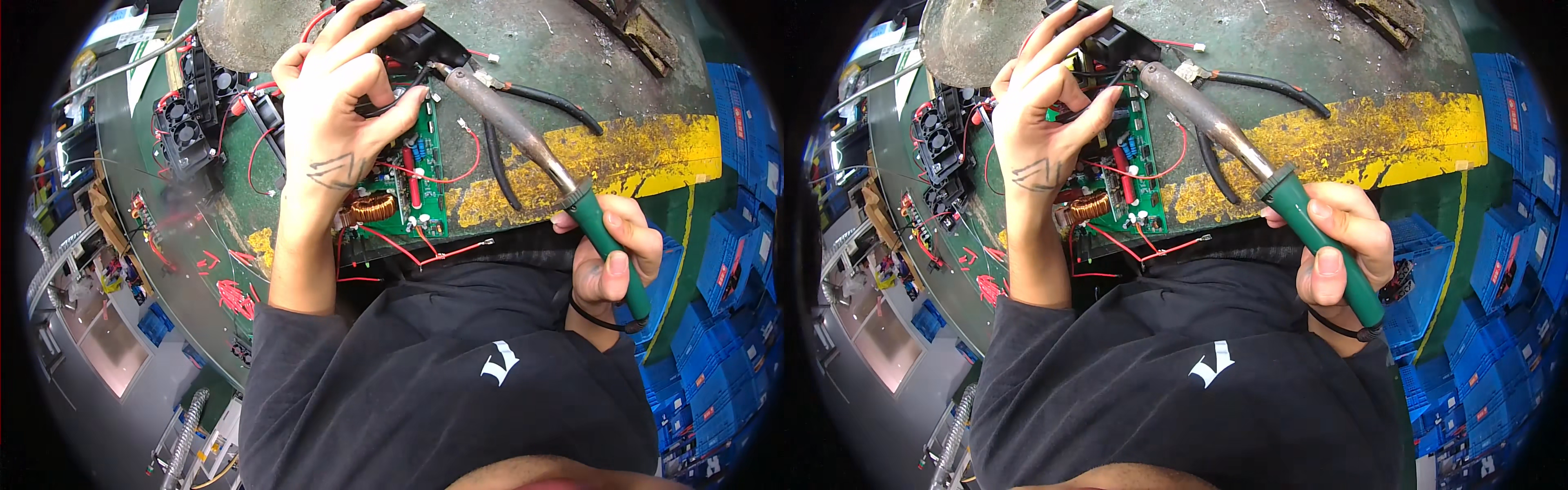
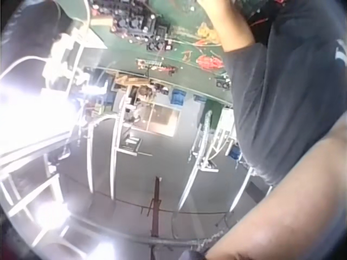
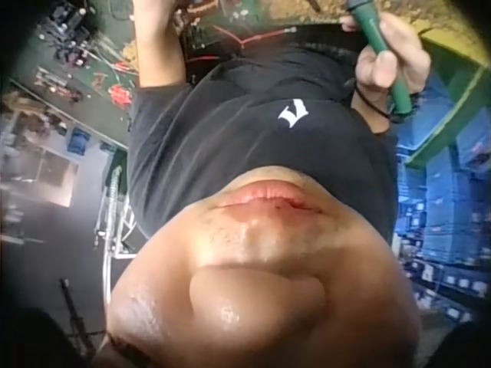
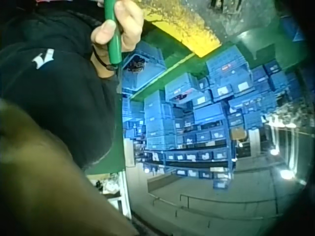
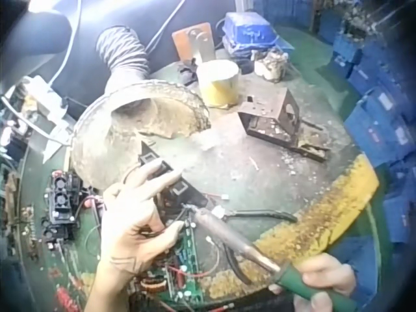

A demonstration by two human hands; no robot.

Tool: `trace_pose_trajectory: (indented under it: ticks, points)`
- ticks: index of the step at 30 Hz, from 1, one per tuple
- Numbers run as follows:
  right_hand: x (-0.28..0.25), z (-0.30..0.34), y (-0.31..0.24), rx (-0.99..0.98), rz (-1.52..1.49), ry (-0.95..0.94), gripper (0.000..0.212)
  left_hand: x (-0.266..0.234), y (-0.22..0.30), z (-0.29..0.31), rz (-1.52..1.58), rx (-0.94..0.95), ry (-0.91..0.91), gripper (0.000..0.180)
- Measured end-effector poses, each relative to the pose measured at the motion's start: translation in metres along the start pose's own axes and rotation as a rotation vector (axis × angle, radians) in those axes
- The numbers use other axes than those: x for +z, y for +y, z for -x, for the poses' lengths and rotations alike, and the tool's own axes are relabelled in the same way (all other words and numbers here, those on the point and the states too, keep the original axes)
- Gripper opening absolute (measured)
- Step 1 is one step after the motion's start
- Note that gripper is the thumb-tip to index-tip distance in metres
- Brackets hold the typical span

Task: Soldering electronic components and wires onto circuit boards at an assembly workstation.

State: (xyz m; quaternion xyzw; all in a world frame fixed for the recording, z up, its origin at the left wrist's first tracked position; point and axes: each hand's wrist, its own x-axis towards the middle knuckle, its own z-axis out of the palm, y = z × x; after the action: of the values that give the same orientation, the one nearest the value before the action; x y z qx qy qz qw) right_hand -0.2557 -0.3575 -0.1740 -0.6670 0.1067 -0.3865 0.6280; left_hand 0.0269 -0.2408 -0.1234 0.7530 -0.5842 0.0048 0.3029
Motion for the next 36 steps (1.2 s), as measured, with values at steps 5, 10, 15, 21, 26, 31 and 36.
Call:
trace_pose_trajectory:
  ticks: [5,10,15,21,26,31,36]
  points:
    - [0.0005,-0.0011,0.0023,0.001,0.080,0.025,0.035,0.0014,-0.0062,0.0009,-0.033,0.027,-0.010,0.038]
    - [-0.0010,-0.0013,0.0025,-0.003,0.085,0.014,0.035,0.0019,-0.0024,0.0019,0.004,0.004,0.009,0.039]
    - [-0.0023,-0.0011,0.0012,0.006,-0.003,-0.012,0.030,0.0014,0.0013,0.0000,0.015,0.001,0.023,0.039]
    - [-0.0018,0.0004,0.0010,-0.012,-0.020,0.002,0.031,0.0006,0.0017,-0.0003,-0.004,-0.012,0.003,0.039]
    - [-0.0015,0.0000,0.0018,0.015,-0.022,-0.006,0.030,0.0011,0.0018,-0.0004,-0.008,-0.010,0.009,0.038]
    - [-0.0039,-0.0027,0.0000,0.028,-0.025,-0.024,0.029,0.0014,0.0031,0.0008,-0.015,-0.014,0.011,0.039]
    - [-0.0015,-0.0014,0.0019,0.022,0.059,0.030,0.034,0.0029,0.0023,0.0005,-0.038,-0.007,0.012,0.040]
